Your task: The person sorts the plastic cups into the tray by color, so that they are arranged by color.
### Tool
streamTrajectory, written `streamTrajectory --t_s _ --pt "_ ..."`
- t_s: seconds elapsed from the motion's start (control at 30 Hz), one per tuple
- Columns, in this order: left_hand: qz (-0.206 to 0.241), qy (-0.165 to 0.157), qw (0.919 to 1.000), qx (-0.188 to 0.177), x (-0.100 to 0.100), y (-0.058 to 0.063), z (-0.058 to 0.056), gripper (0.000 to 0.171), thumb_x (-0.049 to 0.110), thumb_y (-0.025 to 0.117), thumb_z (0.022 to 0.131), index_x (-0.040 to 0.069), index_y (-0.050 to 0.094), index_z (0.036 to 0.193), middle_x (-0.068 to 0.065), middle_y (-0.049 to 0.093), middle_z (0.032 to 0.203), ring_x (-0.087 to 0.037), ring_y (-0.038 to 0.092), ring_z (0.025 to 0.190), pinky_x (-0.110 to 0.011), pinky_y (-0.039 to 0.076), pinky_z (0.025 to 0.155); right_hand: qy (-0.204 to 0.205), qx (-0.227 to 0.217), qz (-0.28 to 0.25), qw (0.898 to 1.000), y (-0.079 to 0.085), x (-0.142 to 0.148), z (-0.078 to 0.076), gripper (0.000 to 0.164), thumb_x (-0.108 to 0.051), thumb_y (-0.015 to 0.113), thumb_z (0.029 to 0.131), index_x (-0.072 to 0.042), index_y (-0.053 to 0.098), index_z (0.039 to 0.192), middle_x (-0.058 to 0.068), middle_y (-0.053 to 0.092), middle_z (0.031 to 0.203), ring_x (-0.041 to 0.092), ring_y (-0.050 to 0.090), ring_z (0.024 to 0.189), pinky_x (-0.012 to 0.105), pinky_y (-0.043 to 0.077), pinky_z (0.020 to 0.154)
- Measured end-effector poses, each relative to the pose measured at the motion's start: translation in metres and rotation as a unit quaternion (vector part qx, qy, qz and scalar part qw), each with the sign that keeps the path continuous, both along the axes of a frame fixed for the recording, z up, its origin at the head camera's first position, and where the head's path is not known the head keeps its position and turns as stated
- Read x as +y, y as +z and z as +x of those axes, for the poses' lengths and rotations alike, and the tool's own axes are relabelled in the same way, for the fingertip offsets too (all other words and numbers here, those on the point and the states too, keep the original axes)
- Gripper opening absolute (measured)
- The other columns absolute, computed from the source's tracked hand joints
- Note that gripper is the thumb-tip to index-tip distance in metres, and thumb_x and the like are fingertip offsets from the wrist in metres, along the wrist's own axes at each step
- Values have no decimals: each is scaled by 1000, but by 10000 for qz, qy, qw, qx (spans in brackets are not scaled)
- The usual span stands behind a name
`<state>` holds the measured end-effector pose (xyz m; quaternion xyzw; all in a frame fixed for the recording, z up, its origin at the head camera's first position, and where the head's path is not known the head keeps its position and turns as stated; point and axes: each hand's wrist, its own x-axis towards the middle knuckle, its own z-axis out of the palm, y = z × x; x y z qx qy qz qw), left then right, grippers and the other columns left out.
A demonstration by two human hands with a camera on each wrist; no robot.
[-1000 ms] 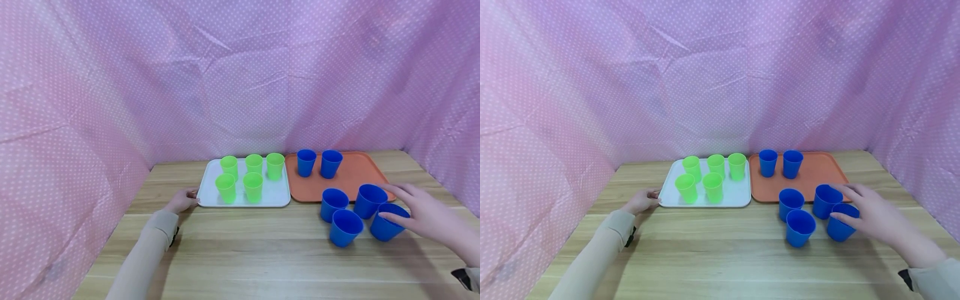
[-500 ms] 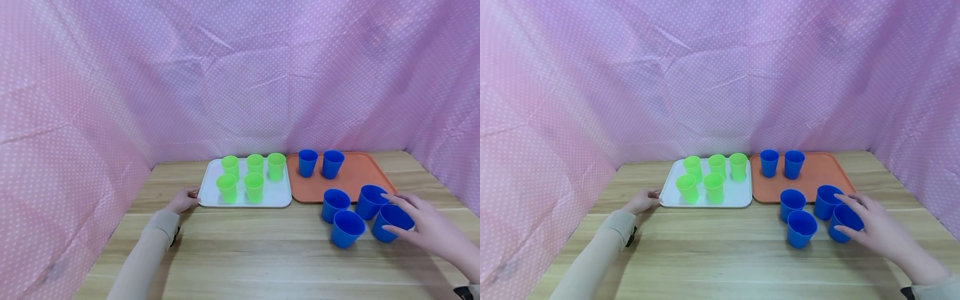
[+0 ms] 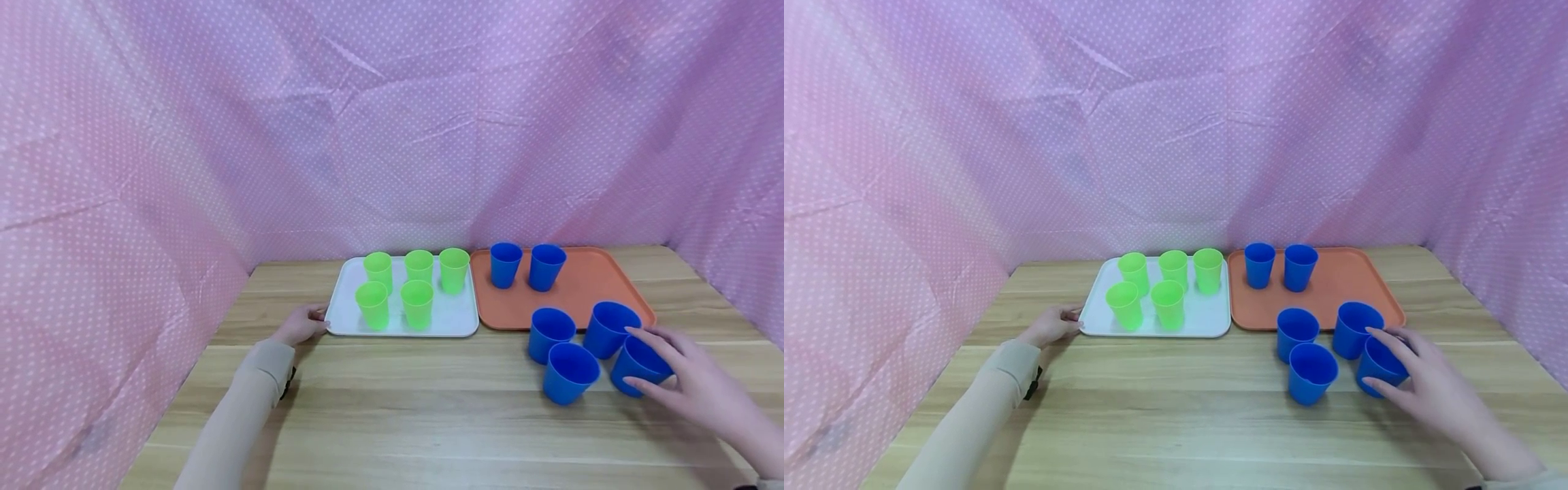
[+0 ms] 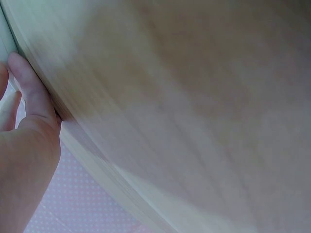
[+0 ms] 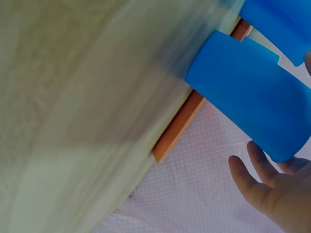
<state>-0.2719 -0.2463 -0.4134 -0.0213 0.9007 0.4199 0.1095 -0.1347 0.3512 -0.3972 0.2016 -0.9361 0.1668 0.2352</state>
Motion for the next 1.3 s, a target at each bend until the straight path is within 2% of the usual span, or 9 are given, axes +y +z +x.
streamTrajectory --t_s 0.33,0.5,0.6,0.73,0.77,0.87,1.0,1.13,1.3 --pt "-132 29 9999 -40 2 3 0 53 4 62 89 1 45 139 -12 54 99 -16 50 84 -19 43 66 -286 -449 48 9986 -4 0 7 78 -18 85 65 -8 49 133 26 47 117 48 51 95 69 42 69" --pt "-160 33 9998 -105 3 4 3 53 4 61 90 1 44 140 -13 54 102 -16 50 86 -20 43 68 -235 -344 103 9991 -6 1 7 78 -13 85 63 -8 50 132 23 48 117 43 54 92 66 44 69" --pt "-160 -10 9999 -51 3 4 3 53 4 61 89 0 44 139 -13 55 101 -15 51 84 -20 43 67 -220 -241 171 9993 -7 4 8 77 -14 86 61 -9 52 130 20 49 116 18 59 82 54 51 65" --pt "-177 -62 9998 -2 3 3 3 53 4 61 89 -1 43 139 -15 56 102 -15 51 84 -20 43 67 -146 -241 112 9995 -7 7 10 74 -13 86 63 -7 52 128 17 49 115 -12 46 72 27 51 52" --pt "-177 -70 9998 -2 3 3 3 53 4 61 89 -1 43 139 -15 56 102 -16 51 84 -20 43 67 -130 -225 78 9996 -7 8 11 73 -11 86 62 -6 53 127 17 49 114 -12 46 74 21 48 51" --pt "-137 -50 9999 -41 2 3 3 53 4 61 90 -1 43 139 -15 55 103 -16 50 86 -20 43 68 -171 -332 12 9993 -7 10 13 73 -8 85 62 -4 52 127 20 48 114 9 58 79 20 48 49" --pt "23 5 9999 -126 2 4 4 53 2 60 90 -1 42 140 -13 53 101 -16 50 88 -19 45 69 -402 -640 80 9971 -6 12 18 70 -8 84 65 -1 50 126 27 45 115 41 59 78 36 52 50" --pt "140 41 9997 -187 2 5 4 53 1 59 90 -2 41 140 -12 51 102 -16 49 89 -18 46 70 -567 -822 179 9948 -4 16 19 67 -9 83 68 0 50 125 31 42 117 33 61 69 45 51 52" --pt "146 25 9997 -177 2 6 4 53 1 59 90 -2 42 140 -12 51 100 -15 49 86 -18 46 69 -549 -704 176 9959 -7 22 20 64 -11 83 69 -2 51 124 30 43 115 19 59 61 36 51 49"
